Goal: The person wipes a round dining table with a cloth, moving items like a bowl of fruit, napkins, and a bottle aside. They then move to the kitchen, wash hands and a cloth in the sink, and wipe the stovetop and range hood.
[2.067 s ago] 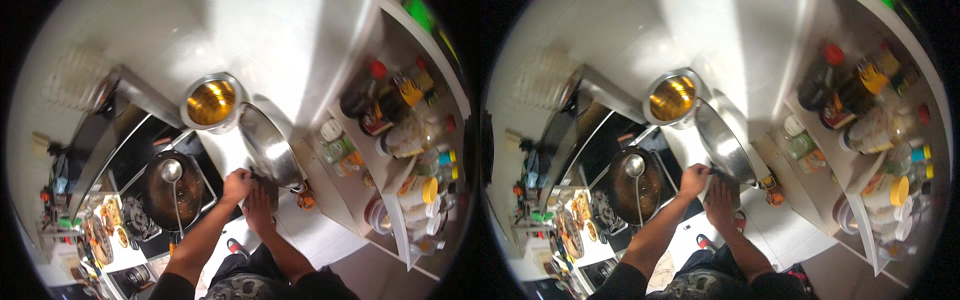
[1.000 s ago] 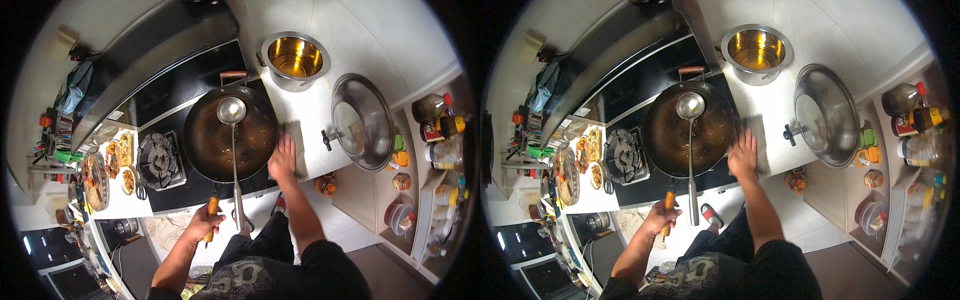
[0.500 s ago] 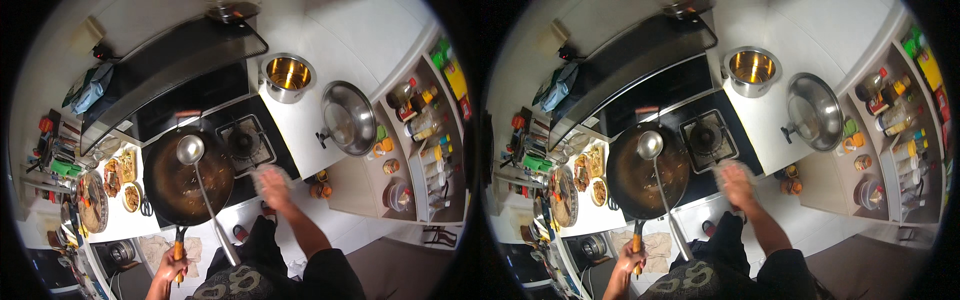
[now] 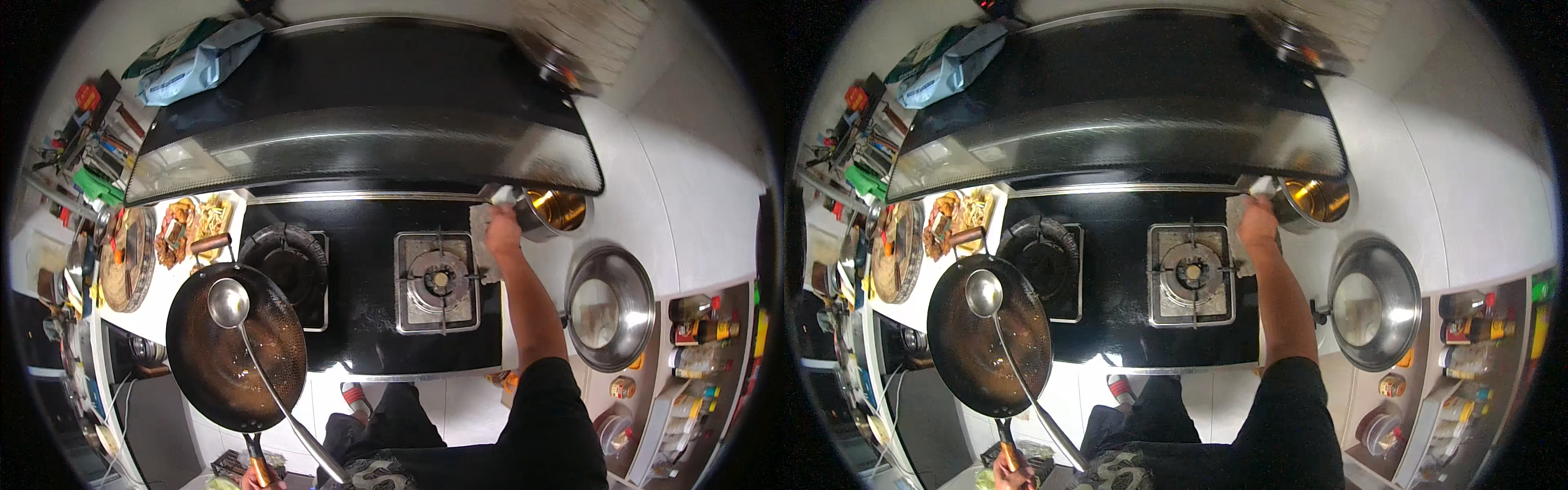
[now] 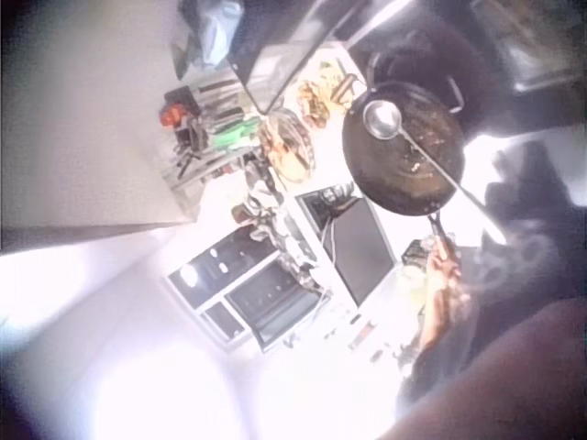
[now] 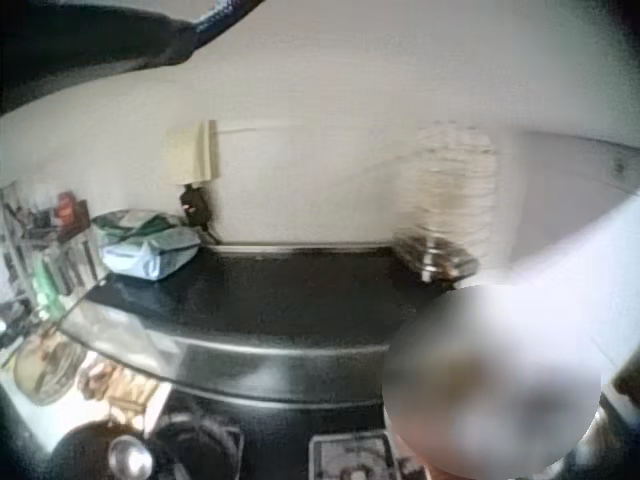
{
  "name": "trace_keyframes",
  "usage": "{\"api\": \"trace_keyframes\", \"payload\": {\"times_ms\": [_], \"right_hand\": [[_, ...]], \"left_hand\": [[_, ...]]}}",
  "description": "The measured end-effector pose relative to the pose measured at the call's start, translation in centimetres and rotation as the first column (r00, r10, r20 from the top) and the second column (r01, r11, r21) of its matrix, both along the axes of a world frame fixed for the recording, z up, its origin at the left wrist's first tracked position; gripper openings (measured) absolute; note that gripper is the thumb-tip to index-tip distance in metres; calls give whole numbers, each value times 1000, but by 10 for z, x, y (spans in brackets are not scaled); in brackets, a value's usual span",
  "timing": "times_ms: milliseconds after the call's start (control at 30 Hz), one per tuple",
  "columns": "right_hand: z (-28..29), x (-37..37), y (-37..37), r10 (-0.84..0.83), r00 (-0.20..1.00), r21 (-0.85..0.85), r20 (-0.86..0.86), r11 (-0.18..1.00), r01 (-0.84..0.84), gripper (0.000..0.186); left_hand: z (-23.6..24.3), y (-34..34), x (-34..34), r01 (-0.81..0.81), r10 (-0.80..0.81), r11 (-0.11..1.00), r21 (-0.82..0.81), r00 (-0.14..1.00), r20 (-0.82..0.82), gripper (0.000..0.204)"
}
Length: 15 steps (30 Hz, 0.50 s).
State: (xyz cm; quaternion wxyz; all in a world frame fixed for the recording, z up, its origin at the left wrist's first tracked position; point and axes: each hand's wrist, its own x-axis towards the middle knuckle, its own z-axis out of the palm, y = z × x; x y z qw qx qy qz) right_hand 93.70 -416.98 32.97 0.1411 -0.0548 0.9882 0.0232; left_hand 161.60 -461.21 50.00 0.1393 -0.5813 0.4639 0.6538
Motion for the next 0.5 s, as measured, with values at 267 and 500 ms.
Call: {"api": "trace_keyframes", "payload": {"times_ms": [267,500], "right_hand": [[-78,-47,-108,4,987,-32,161,999,1,67],[-142,65,-402,20,999,-543,-31,839,-34,56]], "left_hand": [[10,19,5,-99,98,994,49,995,21,25],[6,9,-22,-164,164,986,-8,984,64,24]]}}
